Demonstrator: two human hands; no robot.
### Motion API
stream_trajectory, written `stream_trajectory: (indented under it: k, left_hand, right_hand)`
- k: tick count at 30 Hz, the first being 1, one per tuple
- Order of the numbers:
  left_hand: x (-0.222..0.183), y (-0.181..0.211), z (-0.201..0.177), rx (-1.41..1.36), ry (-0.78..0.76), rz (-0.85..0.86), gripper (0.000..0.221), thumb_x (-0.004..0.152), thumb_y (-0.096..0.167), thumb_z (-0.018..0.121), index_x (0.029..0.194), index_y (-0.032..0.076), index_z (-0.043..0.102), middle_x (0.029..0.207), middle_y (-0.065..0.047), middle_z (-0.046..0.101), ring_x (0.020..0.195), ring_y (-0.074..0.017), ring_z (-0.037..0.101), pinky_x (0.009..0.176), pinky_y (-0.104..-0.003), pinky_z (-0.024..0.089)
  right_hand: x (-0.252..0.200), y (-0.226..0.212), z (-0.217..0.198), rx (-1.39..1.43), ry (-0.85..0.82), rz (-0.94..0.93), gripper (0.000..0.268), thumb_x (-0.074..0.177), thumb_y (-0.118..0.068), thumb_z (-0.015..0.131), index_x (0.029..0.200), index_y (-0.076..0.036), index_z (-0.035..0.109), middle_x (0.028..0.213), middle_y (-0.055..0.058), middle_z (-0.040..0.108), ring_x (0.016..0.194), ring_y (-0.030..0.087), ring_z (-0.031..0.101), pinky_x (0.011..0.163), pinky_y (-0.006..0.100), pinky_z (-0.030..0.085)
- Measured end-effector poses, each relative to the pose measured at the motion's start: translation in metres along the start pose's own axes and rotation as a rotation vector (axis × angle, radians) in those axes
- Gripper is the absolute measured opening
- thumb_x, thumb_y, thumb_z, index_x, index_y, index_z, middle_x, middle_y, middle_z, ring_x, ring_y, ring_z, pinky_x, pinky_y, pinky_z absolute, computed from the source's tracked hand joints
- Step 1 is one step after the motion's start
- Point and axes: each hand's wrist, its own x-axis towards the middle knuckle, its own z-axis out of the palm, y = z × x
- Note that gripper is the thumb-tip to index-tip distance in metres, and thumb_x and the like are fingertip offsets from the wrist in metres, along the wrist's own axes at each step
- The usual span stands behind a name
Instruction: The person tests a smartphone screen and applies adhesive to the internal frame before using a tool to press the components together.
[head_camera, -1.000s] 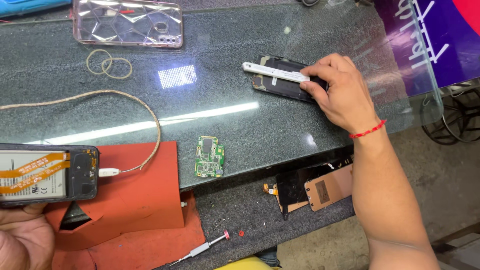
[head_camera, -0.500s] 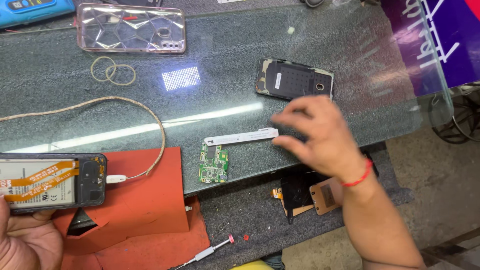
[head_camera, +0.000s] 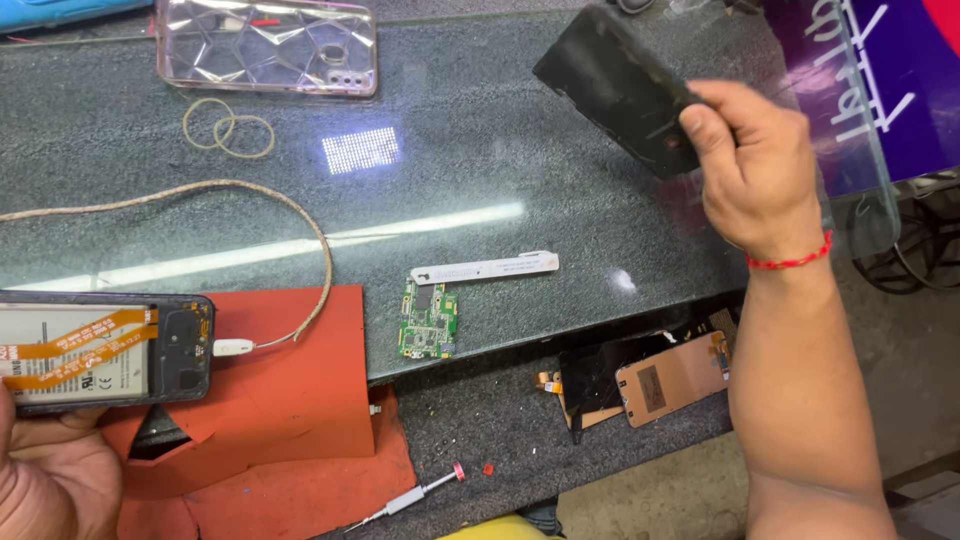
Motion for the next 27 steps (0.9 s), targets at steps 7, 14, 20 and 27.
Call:
stream_trajectory:
  k: [7, 14, 20, 27]
  left_hand:
    - [-0.005, 0.038, 0.082, 0.088, -0.032, 0.072, 0.029, 0.12, 0.012, 0.047, 0.143, -0.004, 0.051, 0.142, -0.018, 0.062, 0.126, -0.028, 0.063, 0.119, -0.051, 0.054]
    - [-0.003, 0.043, 0.096, -0.024, -0.02, 0.142, 0.018, 0.117, 0.001, 0.059, 0.133, -0.005, 0.058, 0.131, -0.017, 0.065, 0.118, -0.0274, 0.067, 0.113, -0.048, 0.058]
    - [0.0, 0.041, 0.091, -0.078, -0.022, 0.128, 0.015, 0.118, 0.003, 0.06, 0.128, -0.008, 0.061, 0.127, -0.02, 0.068, 0.112, -0.0296, 0.071, 0.102, -0.048, 0.06]
    - [0.004, 0.042, 0.097, -0.083, 0.037, 0.088, 0.019, 0.111, 0.003, 0.057, 0.127, -0.005, 0.061, 0.126, -0.019, 0.069, 0.111, -0.0301, 0.072, 0.098, -0.05, 0.063]
  right_hand:
    - [-0.008, 0.024, 0.018, 0.351, 0.107, -0.046, 0.019, 0.123, -0.008, 0.058, 0.135, 0.007, 0.061, 0.109, 0.007, 0.069, 0.092, 0.01, 0.065, 0.086, 0.023, 0.056]
    - [-0.011, 0.014, 0.023, -0.111, 0.127, -0.281, 0.013, 0.12, 0.003, 0.058, 0.127, 0.011, 0.066, 0.105, 0.018, 0.071, 0.093, 0.018, 0.071, 0.085, 0.026, 0.056]
    - [-0.001, -0.005, 0.034, 0.041, 0.082, 0.14, 0.022, 0.111, -0.012, 0.069, 0.131, -0.003, 0.073, 0.103, 0.013, 0.072, 0.084, 0.015, 0.068, 0.078, 0.028, 0.053]
    - [0.032, -0.039, 0.058, -0.275, -0.002, -0.19, 0.024, 0.094, -0.014, 0.082, 0.116, -0.006, 0.076, 0.116, 0.013, 0.07, 0.112, 0.031, 0.066, 0.099, 0.04, 0.053]
